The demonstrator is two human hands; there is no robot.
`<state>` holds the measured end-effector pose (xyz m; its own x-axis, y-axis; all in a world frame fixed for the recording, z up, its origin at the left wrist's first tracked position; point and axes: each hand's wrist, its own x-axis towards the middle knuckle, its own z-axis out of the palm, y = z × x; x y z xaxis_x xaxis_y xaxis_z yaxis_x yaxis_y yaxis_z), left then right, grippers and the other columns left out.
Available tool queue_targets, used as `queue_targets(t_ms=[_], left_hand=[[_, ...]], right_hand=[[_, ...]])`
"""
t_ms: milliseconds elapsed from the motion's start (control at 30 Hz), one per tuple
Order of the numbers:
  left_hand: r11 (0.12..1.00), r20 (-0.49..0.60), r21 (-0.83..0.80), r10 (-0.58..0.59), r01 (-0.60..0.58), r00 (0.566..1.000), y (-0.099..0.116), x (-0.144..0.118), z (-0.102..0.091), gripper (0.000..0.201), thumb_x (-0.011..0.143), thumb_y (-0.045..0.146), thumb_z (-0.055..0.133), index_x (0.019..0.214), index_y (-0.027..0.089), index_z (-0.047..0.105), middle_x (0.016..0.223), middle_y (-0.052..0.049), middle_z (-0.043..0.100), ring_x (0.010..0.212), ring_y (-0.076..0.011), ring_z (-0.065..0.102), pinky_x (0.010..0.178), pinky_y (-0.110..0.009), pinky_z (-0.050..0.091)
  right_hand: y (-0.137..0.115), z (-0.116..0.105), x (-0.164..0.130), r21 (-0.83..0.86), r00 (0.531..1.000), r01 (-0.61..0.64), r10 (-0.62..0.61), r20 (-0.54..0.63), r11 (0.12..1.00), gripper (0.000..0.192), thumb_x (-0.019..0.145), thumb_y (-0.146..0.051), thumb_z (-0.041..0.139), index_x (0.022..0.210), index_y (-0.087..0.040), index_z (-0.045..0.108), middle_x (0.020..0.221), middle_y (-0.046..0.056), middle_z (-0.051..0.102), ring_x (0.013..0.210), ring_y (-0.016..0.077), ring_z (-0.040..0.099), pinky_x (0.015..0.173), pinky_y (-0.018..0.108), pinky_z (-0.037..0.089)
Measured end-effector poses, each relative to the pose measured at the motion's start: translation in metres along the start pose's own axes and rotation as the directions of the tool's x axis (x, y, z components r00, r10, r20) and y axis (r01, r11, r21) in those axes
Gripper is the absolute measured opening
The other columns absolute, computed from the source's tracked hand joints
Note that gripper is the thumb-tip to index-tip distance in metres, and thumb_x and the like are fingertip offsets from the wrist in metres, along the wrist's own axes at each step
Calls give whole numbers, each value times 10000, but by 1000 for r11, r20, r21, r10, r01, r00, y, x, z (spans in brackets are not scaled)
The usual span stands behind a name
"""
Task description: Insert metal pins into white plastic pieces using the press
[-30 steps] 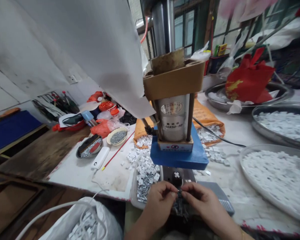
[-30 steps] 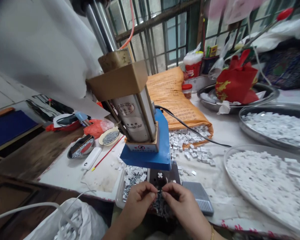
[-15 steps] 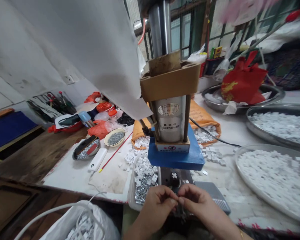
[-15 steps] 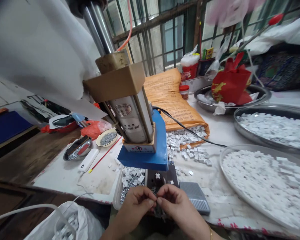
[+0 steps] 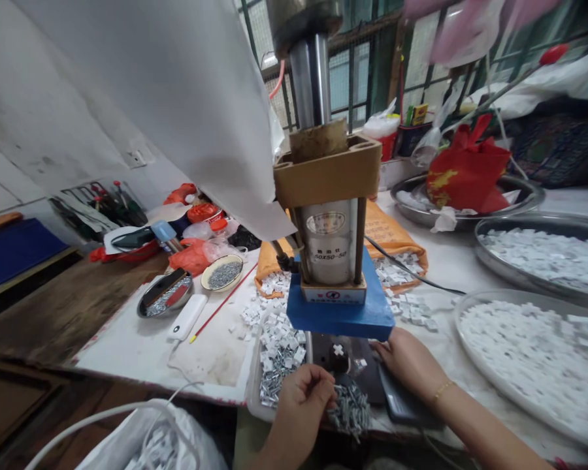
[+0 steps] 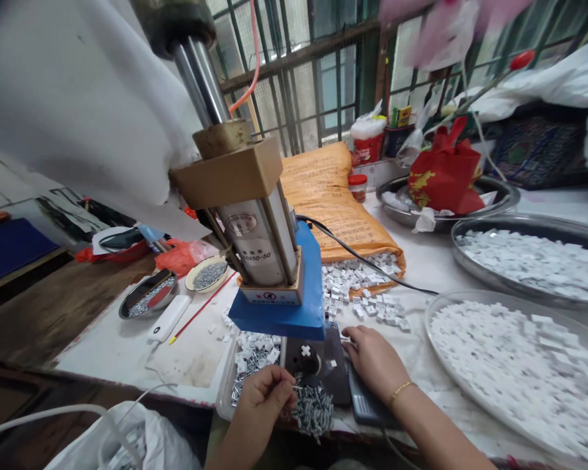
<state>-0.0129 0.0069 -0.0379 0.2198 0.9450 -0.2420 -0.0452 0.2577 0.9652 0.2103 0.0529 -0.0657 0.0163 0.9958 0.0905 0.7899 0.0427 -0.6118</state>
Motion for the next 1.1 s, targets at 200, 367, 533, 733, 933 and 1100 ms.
queue_targets(t_ms=[200, 367, 533, 733, 933, 1100], left_hand=[[1000, -10, 11, -20, 20, 1000, -5, -2, -6, 281, 681, 393, 706, 762, 134, 636, 601, 2, 607, 544, -104, 536, 528, -200, 418], [1000, -57, -17, -10, 10, 998, -14, 2, -11, 306, 620, 382, 754, 742, 121, 652, 558, 2, 607, 489, -91, 516, 488, -192, 393], [995, -42, -99, -25, 20, 999, -24, 1, -11, 344, 571, 388, 792, 749, 127, 656, 628, -23, 646, 565, -121, 565, 552, -230, 452], [998, -113, -60, -18, 11, 993, -16, 3, -16, 273, 600, 347, 766, 729, 133, 657, 569, -4, 618, 524, -116, 545, 538, -232, 420], [976, -19, 177, 134, -129, 991, 12, 10, 3, 82, 719, 171, 613, 759, 148, 680, 643, -12, 626, 622, -132, 548, 596, -227, 396], [853, 70, 413, 319, -319, 945, 16, 9, 20, 149, 761, 93, 538, 749, 169, 666, 758, -24, 633, 740, -158, 563, 691, -245, 405]], right_hand=[[15, 7, 7, -89, 1000, 0, 2, 28, 996, 173, 728, -178, 508, 732, -203, 679, 756, 83, 708, 747, 246, 655, 657, 304, 446], [11, -3, 24, -99, 998, -45, 40, -47, 994, 196, 761, -214, 482, 767, -205, 678, 802, 83, 726, 770, 255, 667, 669, 314, 462], [-2, -1, 57, -61, 991, -48, 39, -131, 997, 128, 680, -166, 565, 680, -244, 667, 768, 54, 733, 769, 256, 669, 642, 302, 477], [2, -4, 50, 74, 987, -17, 28, -156, 997, 127, 668, -240, 550, 727, -246, 663, 718, 46, 734, 695, 269, 670, 606, 336, 507], [-7, 10, -29, 464, 991, -74, 115, -61, 883, 246, 706, -402, 579, 849, -213, 645, 665, 21, 687, 586, 199, 621, 542, 275, 514], [-42, 18, -57, 692, 990, -139, 125, 70, 708, 263, 673, -366, 653, 884, -208, 647, 819, 55, 720, 754, 223, 660, 676, 288, 541]])
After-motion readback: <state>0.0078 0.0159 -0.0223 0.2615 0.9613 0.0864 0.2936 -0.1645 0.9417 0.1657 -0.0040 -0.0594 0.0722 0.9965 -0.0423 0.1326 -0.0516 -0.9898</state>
